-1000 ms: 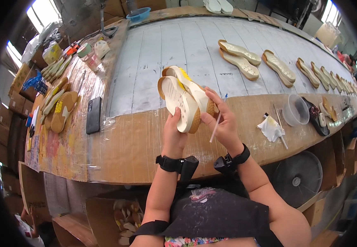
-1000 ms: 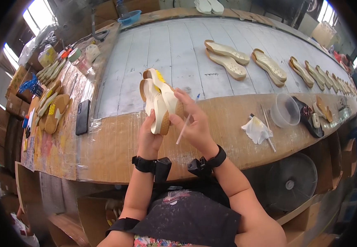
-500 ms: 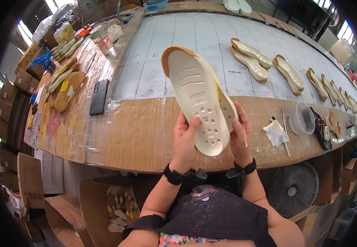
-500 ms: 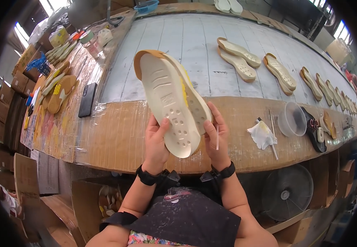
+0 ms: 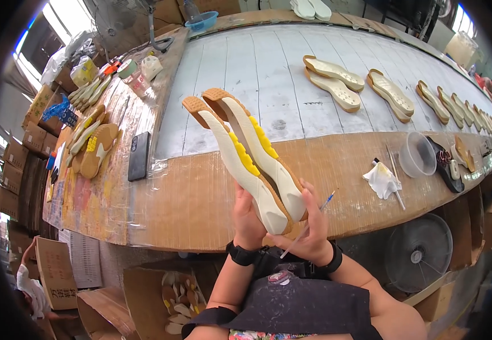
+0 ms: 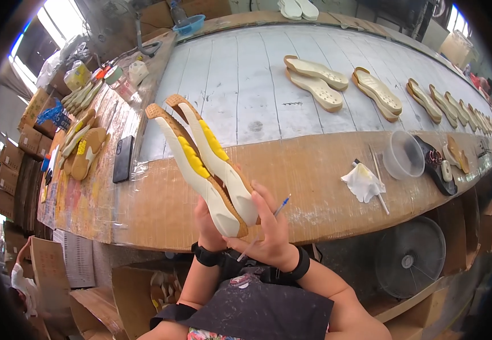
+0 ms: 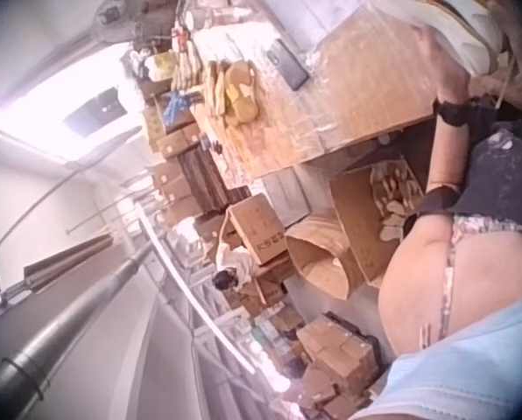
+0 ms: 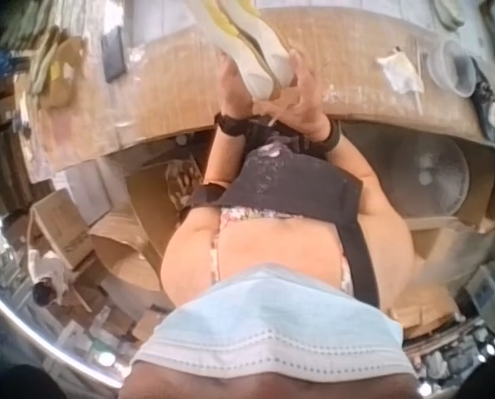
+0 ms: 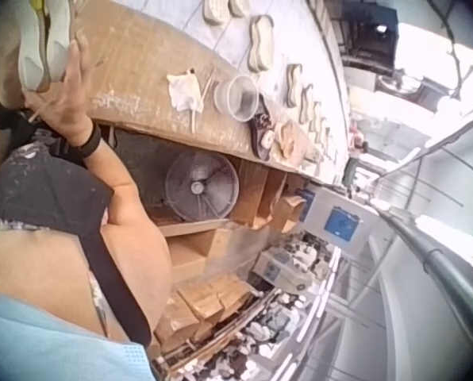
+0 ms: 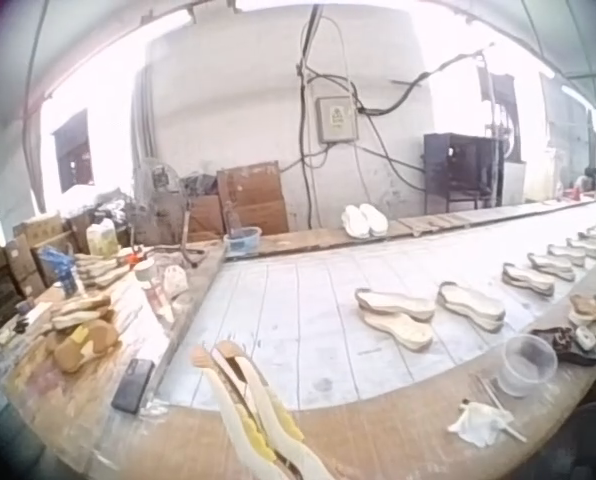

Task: Marking and stacking shoe sole components on a production line.

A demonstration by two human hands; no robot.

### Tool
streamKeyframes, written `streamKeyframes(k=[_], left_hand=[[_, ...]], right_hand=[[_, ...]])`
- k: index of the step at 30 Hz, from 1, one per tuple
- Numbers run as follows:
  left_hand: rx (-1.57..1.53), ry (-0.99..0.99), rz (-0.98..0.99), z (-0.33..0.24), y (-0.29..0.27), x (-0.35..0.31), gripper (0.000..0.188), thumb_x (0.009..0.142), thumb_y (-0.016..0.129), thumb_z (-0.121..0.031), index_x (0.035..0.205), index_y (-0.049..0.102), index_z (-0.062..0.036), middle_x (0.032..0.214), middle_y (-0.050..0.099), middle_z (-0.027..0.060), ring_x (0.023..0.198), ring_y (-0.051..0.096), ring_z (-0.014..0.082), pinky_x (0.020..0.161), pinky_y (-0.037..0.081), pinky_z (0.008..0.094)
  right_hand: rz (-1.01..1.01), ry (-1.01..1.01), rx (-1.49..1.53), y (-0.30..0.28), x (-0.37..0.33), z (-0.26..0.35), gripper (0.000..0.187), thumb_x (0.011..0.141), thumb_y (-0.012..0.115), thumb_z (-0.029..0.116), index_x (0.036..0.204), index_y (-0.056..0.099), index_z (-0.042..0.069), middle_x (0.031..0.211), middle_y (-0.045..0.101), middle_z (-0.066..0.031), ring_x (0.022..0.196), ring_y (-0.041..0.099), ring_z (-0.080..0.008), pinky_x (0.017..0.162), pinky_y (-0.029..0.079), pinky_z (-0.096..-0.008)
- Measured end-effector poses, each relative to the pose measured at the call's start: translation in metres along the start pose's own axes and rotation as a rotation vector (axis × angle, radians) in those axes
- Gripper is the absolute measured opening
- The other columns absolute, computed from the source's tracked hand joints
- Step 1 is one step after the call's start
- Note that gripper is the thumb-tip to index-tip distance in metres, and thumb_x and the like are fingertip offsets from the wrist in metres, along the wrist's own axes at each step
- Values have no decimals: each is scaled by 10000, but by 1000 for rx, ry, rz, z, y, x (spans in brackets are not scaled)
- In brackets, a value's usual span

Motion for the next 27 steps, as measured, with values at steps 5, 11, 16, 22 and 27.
streamKeyframes(k=[5, 11, 16, 22, 27], left_hand=[[145, -22, -25, -12, -14, -6, 390, 917, 394, -135, 1299, 327, -101, 1207, 484, 88, 1090, 503, 215, 907, 433, 356], [222, -60, 10, -7, -3, -17, 380, 921, 386, -146, 1294, 332, -96, 1226, 474, 95, 1080, 511, 220, 906, 434, 361], [162, -93, -32, -3, -11, -26, 374, 926, 373, -150, 1292, 315, -94, 1228, 466, 105, 1082, 508, 231, 908, 433, 378], [223, -26, -28, -3, 2, -30, 368, 929, 374, -137, 1288, 302, -96, 1201, 474, 106, 1068, 512, 229, 904, 436, 380], [334, 12, -74, -6, -1, -37, 379, 924, 401, -142, 1285, 314, -68, 1212, 471, 119, 1066, 512, 224, 904, 429, 366]], right_hand=[[61, 180, 205, -8, 1, -13, 796, 659, 777, 215, 1279, 338, -23, 1225, 448, -237, 1106, 506, -327, 896, 443, -387], [187, 627, 630, -5, 55, -33, 523, 800, 632, 149, 1247, 422, -24, 1082, 578, -170, 977, 585, -234, 825, 457, -306], [185, 404, 265, -6, 69, -15, 443, 811, 592, 108, 1210, 457, -31, 803, 595, -218, 677, 626, -252, 619, 476, -283], [222, 491, 195, -7, 55, -18, 446, 818, 595, 118, 1201, 453, -60, 827, 613, -207, 708, 638, -231, 624, 482, -273], [214, 503, 300, -8, 49, -8, 605, 791, 652, 227, 1263, 389, -46, 980, 600, -188, 862, 605, -219, 742, 467, -291]])
Point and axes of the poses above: each hand's wrist, its own x-axis towards the middle knuckle, its own y-axis out of the palm, z = x × y, the point moved 5 cm from there along x, towards the middle knuckle
